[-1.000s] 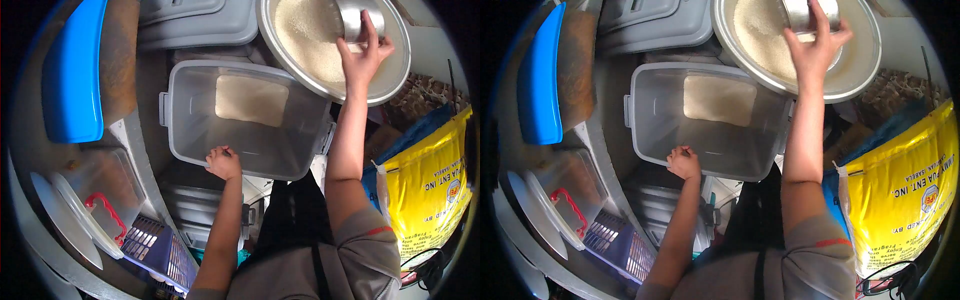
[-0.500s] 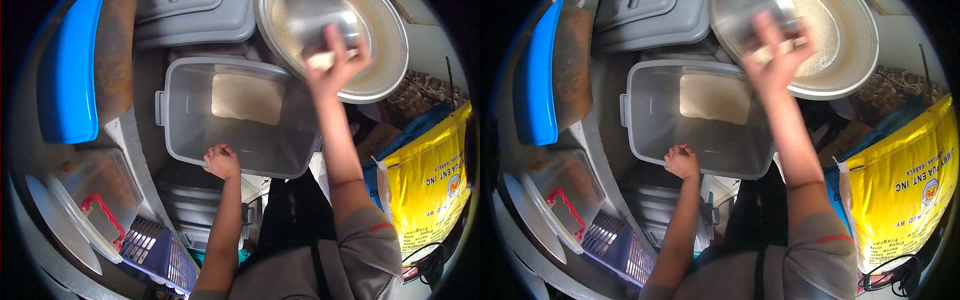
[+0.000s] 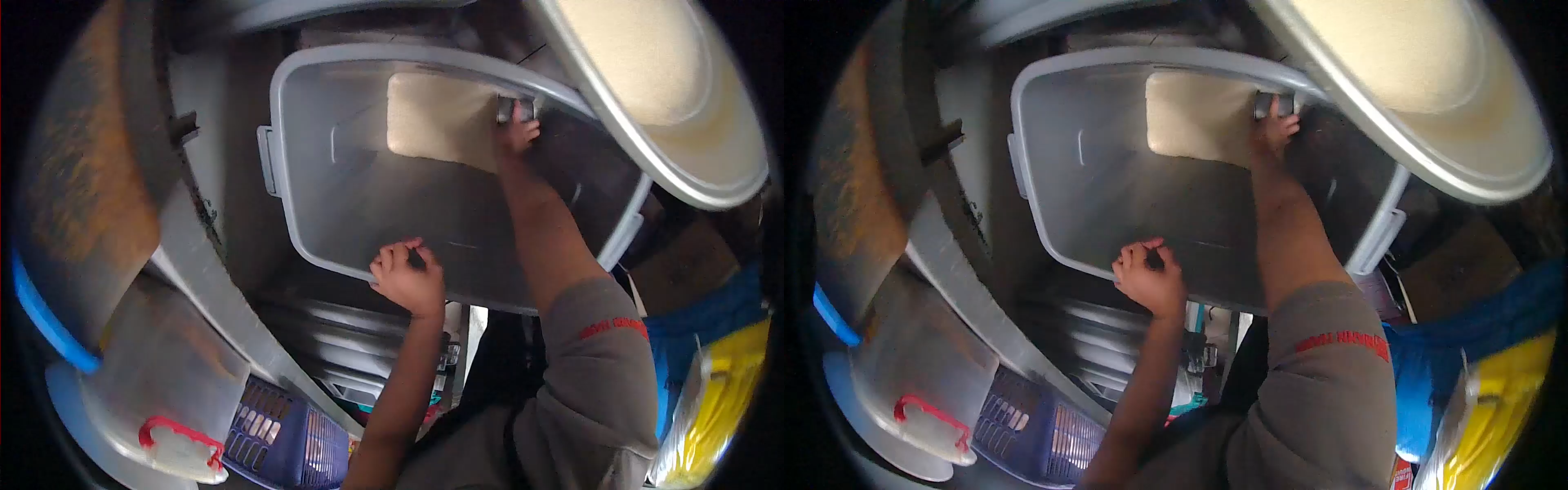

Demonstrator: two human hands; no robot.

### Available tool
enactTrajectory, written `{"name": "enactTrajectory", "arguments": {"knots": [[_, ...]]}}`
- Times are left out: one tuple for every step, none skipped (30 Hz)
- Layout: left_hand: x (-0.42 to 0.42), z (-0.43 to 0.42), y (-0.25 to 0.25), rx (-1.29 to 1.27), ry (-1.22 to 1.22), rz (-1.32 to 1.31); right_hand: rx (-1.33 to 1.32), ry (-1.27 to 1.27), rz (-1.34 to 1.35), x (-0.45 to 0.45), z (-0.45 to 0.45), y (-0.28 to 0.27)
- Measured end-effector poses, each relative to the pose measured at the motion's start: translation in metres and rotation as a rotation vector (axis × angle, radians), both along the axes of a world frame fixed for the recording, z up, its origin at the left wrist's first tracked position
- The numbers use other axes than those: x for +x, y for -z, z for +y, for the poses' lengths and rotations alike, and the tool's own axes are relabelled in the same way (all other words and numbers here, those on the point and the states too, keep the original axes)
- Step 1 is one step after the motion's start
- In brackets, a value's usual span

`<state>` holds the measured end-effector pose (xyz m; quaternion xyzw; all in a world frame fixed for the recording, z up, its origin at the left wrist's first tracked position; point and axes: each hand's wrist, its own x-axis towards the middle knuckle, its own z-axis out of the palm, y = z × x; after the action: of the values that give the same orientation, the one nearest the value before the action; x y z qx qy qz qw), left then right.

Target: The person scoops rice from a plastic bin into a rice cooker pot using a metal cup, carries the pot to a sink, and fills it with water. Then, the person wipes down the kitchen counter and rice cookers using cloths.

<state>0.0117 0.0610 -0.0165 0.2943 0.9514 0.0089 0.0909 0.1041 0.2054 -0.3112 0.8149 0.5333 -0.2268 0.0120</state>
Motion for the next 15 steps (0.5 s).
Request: {"name": "enactTrajectory", "arguments": {"knots": [[0.000, -0.001, 0.002, 0.004, -0.004, -0.004, -0.017, -0.079, -0.110, -0.014, -0.004, 0.017], [-0.001, -0.001, 0.004, 0.012, -0.006, -0.005, -0.028, -0.157, -0.216, -0.029, -0.007, 0.034], [-0.001, -0.001, 0.004, 0.017, 0.009, -0.012, -0.099, -0.088, -0.116, -0.047, -0.014, 0.046], [-0.002, -0.003, 0.002, 0.019, 0.026, -0.014, -0.174, -0.015, -0.012, -0.071, -0.024, 0.056], [-0.004, -0.001, 0.004, 0.038, 0.045, -0.011, -0.232, 0.060, 0.097, -0.094, -0.023, 0.065], [-0.006, 0.000, 0.006, 0.054, 0.044, -0.007, -0.300, 0.066, 0.176, -0.109, -0.017, 0.074], [-0.005, -0.001, 0.006, 0.065, 0.040, -0.009, -0.372, 0.070, 0.250, -0.119, -0.014, 0.080], [-0.003, -0.002, 0.006, 0.076, 0.035, -0.016, -0.446, 0.073, 0.318, -0.125, -0.015, 0.084], [-0.001, -0.001, 0.005, 0.051, 0.033, -0.017, -0.454, 0.149, 0.544, -0.122, -0.021, 0.082], [0.000, 0.000, 0.002, 0.029, 0.031, -0.020, -0.453, 0.226, 0.768, -0.118, -0.026, 0.079], [-0.001, 0.002, 0.000, 0.015, 0.028, -0.022, -0.442, 0.299, 0.994, -0.114, -0.027, 0.074], [-0.001, 0.004, -0.001, 0.015, 0.026, -0.011, -0.483, 0.289, 1.158, -0.110, -0.023, 0.062], [-0.002, 0.002, 0.000, 0.015, 0.027, -0.002, -0.525, 0.279, 1.320, -0.103, -0.023, 0.045], [-0.002, 0.000, 0.000, 0.019, 0.029, 0.004, -0.563, 0.264, 1.481, -0.095, -0.022, 0.025], [-0.001, -0.001, 0.002, 0.023, 0.027, 0.017, -0.559, 0.296, 1.464, -0.089, -0.019, 0.004]]}}
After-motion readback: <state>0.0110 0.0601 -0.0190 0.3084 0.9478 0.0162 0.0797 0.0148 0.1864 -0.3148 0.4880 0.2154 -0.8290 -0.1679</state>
